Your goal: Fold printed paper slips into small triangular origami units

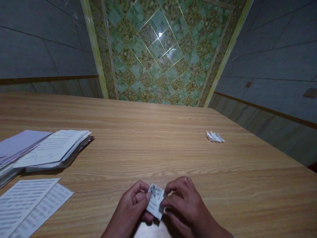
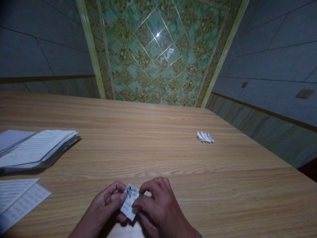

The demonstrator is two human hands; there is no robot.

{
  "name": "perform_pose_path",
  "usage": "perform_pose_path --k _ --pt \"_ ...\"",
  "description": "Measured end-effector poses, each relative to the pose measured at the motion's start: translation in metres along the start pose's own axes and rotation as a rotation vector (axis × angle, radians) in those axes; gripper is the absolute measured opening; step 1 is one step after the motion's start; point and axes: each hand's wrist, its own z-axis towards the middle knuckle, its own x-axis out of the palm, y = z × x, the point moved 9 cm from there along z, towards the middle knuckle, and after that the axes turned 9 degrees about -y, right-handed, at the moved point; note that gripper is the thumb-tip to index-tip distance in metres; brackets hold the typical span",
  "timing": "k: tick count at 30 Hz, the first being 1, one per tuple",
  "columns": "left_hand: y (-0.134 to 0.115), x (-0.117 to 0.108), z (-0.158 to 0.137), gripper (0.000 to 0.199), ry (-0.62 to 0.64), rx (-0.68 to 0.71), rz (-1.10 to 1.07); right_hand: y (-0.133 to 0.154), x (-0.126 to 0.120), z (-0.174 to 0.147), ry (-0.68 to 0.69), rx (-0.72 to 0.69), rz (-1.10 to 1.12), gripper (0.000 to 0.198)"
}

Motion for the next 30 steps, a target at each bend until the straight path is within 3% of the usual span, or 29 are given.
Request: perform_pose_path --k 3,9,18,22,25,30 --pt "0.002 0.001 0.001 0.052 0.005 -0.024 -0.026 0.01 0.008 0.001 0.065 -0.126 -0.103 0.007" --pt "0.007 0.004 -0.001 0.048 0.06 -0.049 -0.003 0.006 0.011 -0.001 0.075 -0.146 -0.088 0.011" --pt "0.01 0.013 -0.009 0.049 0.119 -0.064 0.001 -0.015 0.007 -0.004 -0.005 0.085 0.078 0.011" --pt "0.011 0.016 -0.011 0.054 0.156 -0.05 -0.004 -0.03 0.019 -0.013 0.044 0.243 0.191 0.015" --pt "0.011 0.018 -0.012 0.053 0.181 -0.013 0.025 -0.039 0.027 -0.02 0.049 0.338 0.16 0.019" --pt "-0.001 0.016 -0.016 0.051 0.163 0.118 0.138 -0.042 0.026 -0.021 -0.016 0.359 0.115 0.019"
